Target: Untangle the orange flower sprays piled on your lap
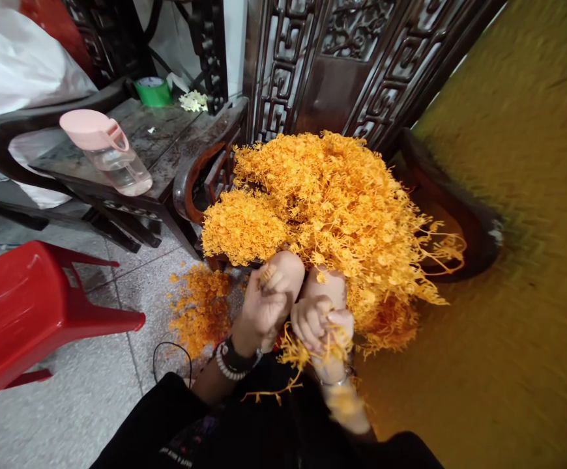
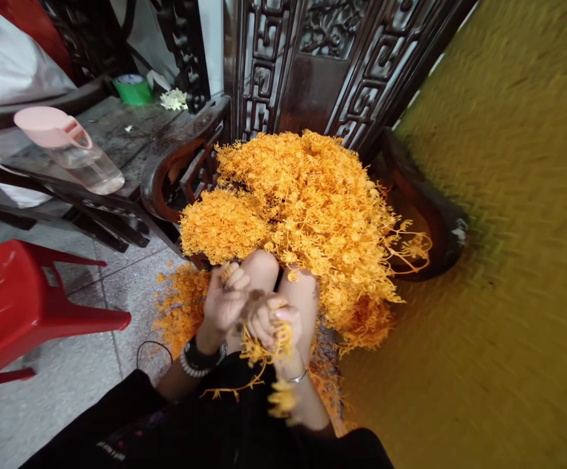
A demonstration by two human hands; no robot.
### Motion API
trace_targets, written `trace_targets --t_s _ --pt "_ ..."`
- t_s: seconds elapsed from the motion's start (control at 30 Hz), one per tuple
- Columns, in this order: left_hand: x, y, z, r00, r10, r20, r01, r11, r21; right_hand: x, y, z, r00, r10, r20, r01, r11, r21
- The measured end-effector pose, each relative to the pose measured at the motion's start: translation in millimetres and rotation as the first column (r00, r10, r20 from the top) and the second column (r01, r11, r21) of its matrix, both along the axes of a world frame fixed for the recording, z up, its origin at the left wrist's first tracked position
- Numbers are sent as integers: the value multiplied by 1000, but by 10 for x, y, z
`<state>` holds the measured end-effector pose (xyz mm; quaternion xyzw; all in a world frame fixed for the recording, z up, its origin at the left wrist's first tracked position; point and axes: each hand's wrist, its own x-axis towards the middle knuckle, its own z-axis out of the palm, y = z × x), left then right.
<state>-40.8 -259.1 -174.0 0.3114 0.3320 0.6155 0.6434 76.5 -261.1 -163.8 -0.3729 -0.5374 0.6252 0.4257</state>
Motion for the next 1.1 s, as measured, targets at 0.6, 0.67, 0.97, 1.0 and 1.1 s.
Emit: trace_targets --t_s 0.6,0.67,0.97,1.0,1.1 --pt "-21 -160 -96 943 -53 -328 81 994 72 47 15 74 953 -255 161 245 966 81" --pt "-12 -170 -92 937 -38 -347 65 996 67 49 23 69 963 -226 150 220 974 53" --pt "182 -277 -193 974 -203 -105 201 979 -28 66 -98 -98 996 -60 -72 49 987 -151" --pt "168 -271 -191 976 -197 -87 196 980 -30 76 -96 -102 994 -65 -93 50 986 -158" --pt "65 -162 -167 988 -149 -50 147 989 -30 135 -26 -94 984 -106 -143 81 983 -167"
